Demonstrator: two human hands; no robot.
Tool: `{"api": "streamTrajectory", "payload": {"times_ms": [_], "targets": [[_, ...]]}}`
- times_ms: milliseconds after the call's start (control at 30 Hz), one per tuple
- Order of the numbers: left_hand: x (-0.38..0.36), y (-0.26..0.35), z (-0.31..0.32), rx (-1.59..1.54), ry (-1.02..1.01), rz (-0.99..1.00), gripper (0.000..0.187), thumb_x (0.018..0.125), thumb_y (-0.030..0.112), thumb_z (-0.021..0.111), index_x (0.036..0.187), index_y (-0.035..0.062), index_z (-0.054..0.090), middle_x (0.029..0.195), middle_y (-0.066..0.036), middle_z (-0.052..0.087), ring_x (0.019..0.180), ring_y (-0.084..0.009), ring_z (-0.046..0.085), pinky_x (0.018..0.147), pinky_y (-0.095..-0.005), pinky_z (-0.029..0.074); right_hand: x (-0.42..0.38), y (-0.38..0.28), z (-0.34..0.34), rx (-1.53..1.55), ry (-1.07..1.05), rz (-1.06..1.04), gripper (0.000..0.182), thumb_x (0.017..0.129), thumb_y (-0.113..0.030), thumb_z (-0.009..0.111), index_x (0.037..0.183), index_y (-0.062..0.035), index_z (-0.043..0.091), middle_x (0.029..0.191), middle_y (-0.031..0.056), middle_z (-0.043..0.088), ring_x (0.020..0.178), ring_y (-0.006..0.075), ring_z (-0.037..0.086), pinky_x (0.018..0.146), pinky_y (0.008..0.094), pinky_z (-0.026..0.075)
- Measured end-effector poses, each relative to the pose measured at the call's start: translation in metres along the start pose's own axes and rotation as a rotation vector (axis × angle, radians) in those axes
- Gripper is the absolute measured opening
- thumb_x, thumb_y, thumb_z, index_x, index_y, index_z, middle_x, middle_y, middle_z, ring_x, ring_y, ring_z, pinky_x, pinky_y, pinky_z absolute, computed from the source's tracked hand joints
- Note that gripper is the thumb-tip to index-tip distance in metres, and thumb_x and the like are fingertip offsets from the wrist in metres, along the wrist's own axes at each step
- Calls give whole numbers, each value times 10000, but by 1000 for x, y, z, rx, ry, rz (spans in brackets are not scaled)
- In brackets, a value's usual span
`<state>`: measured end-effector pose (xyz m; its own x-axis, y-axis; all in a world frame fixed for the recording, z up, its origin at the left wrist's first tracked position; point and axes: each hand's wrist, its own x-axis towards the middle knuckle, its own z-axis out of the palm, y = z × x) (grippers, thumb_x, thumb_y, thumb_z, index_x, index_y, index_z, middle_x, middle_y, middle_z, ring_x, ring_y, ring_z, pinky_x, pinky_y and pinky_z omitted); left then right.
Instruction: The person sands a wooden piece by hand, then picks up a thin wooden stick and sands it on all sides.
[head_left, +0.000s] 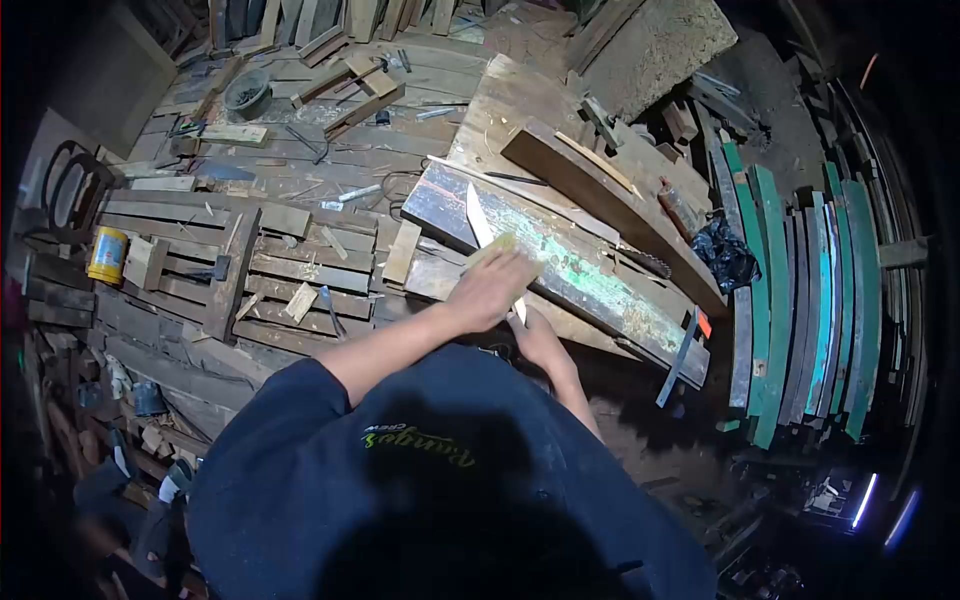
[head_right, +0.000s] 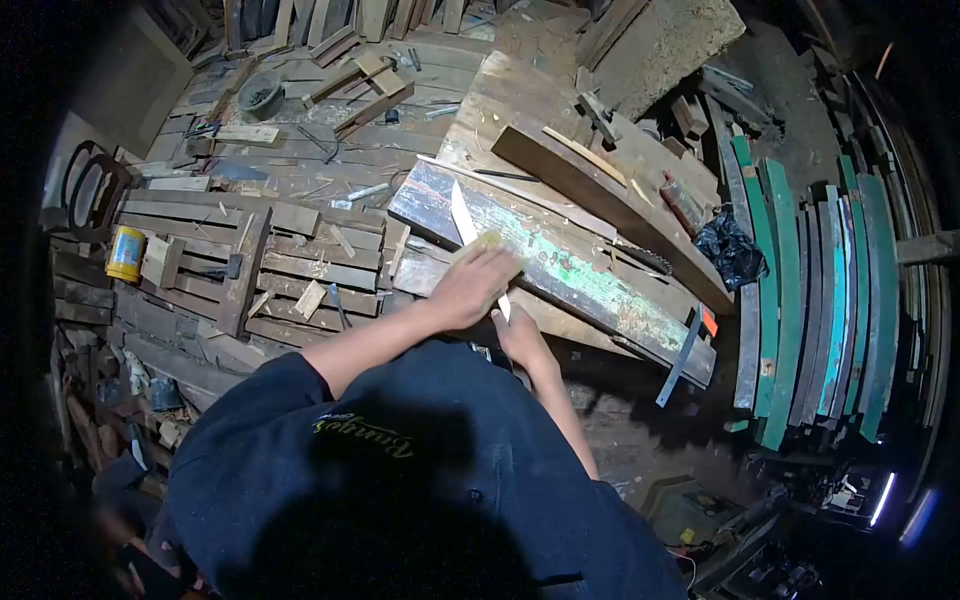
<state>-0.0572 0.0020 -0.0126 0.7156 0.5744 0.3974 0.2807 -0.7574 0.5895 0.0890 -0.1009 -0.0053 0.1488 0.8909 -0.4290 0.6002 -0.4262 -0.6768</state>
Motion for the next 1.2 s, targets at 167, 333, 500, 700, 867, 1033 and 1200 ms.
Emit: {"api": "streamTrajectory", "payload": {"times_ms": [167,333,500,700,867,1033,1200], "targets": [[19,-20,-26,-189,-110,-105,397,942,162,510,1321,42,508,1337,-207,530,1287,-398,447,1117,-472,315,0,9,2,-4,25,-13,335,971,-211,505,1171,49,570,1077,304,632,1079,426,601,910,439,462],[55,-72,-30,80,192,-162,332,957,193,493,1219,-5,545,1250,-226,574,1242,-378,486,1118,-460,307,-11,-9,-9,-1,-12,-1,359,954,-247,557,1180,33,545,1023,227,642,1002,302,622,893,381,460],[55,-84,-18,118,124,-184,397,982,228,467,1296,-7,520,1329,-215,542,1285,-372,458,1138,-445,291,-28,17,-22,161,-69,7,262,988,-235,551,1117,-11,597,847,10,550,808,99,486,714,271,417],[30,-23,-10,72,-13,-15,417,882,149,589,1277,21,549,1331,-201,548,1292,-357,466,1134,-459,294,-43,4,-23,103,-12,50,303,983,-210,510,1132,47,573,1021,205,644,994,275,603,906,357,440],[8,-15,-1,12,-34,118,500,784,36,562,1283,26,547,1336,-191,546,1302,-337,468,1143,-442,308,-45,8,0,181,82,24,306,974,-214,504,1123,45,567,1043,230,640,1004,314,604,901,390,438],[40,-81,-35,171,251,-134,382,849,104,552,1216,7,589,1321,-232,547,1261,-391,481,1098,-460,342,-49,10,-8,86,177,-32,298,961,-223,510,1107,29,570,959,275,630,934,429,610,836,423,468],[4,-14,-4,56,56,80,484,794,2,483,1274,-21,540,1365,-233,514,1325,-359,439,1129,-439,319,-42,13,-20,68,161,-34,281,953,-204,511,1085,36,575,964,285,625,963,427,612,845,431,464]]}}
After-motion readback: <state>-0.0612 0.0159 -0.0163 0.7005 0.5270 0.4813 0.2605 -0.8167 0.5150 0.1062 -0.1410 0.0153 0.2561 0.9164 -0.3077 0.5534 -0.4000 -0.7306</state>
